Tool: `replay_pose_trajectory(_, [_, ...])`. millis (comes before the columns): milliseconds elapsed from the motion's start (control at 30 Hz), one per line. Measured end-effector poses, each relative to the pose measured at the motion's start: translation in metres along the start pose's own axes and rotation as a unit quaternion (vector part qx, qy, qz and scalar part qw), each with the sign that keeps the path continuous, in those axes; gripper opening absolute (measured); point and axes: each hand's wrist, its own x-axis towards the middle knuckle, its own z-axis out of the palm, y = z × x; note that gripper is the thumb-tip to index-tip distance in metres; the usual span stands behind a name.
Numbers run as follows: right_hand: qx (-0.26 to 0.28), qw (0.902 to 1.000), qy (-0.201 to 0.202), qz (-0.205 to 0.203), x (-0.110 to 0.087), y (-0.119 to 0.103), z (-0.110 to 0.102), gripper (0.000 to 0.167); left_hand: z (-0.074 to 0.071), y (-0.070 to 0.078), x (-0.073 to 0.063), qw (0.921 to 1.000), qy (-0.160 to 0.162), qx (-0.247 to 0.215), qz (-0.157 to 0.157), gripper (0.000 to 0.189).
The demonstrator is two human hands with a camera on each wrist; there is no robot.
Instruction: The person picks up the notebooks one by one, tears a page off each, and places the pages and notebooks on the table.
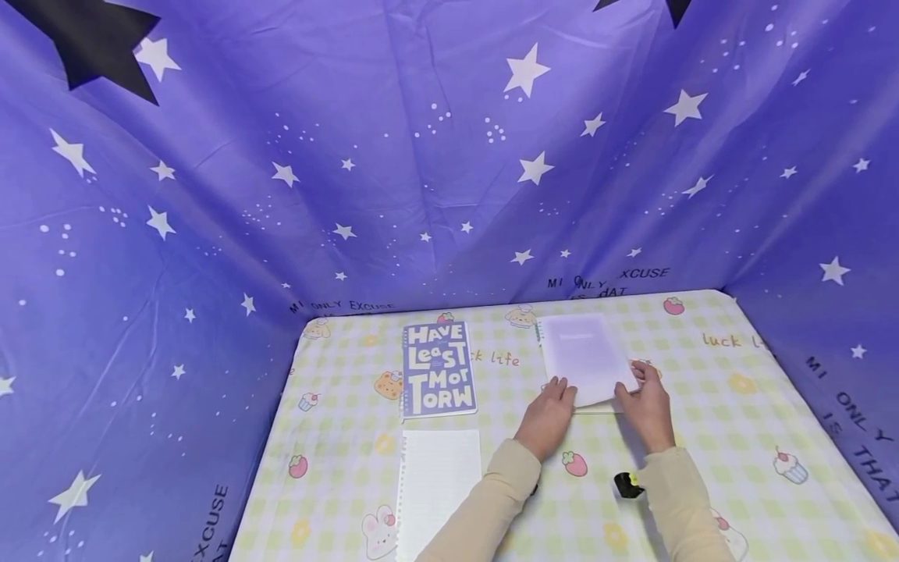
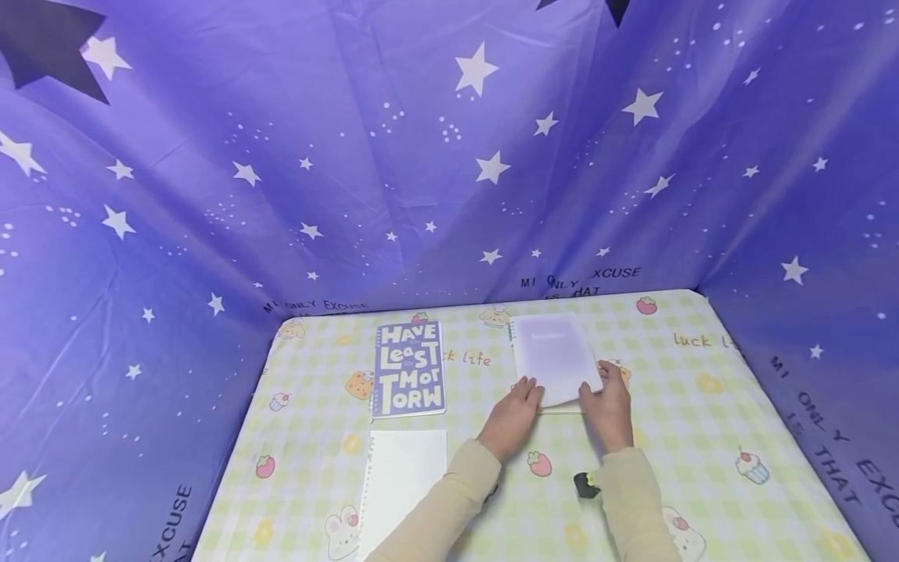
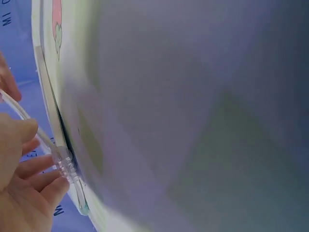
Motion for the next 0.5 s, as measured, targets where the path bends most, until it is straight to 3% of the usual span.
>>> replay_pose_trajectory(167, [0.031,0.9994,0.013,-0.011,0.0,-0.003,0.002,0.054,0.003,-0.003,-0.001,0.9996,0.025,-0.007,-0.005,0.041])
replay_pose_trajectory(333, [0.064,0.9977,0.006,-0.018,0.0,-0.008,0.004,0.054,0.007,-0.006,-0.002,0.9965,0.049,-0.062,-0.026,0.049])
replay_pose_trajectory(500, [0.082,0.9964,0.002,-0.024,-0.002,-0.016,0.005,0.054,0.01,-0.009,-0.002,0.994,0.058,-0.088,-0.032,0.055])
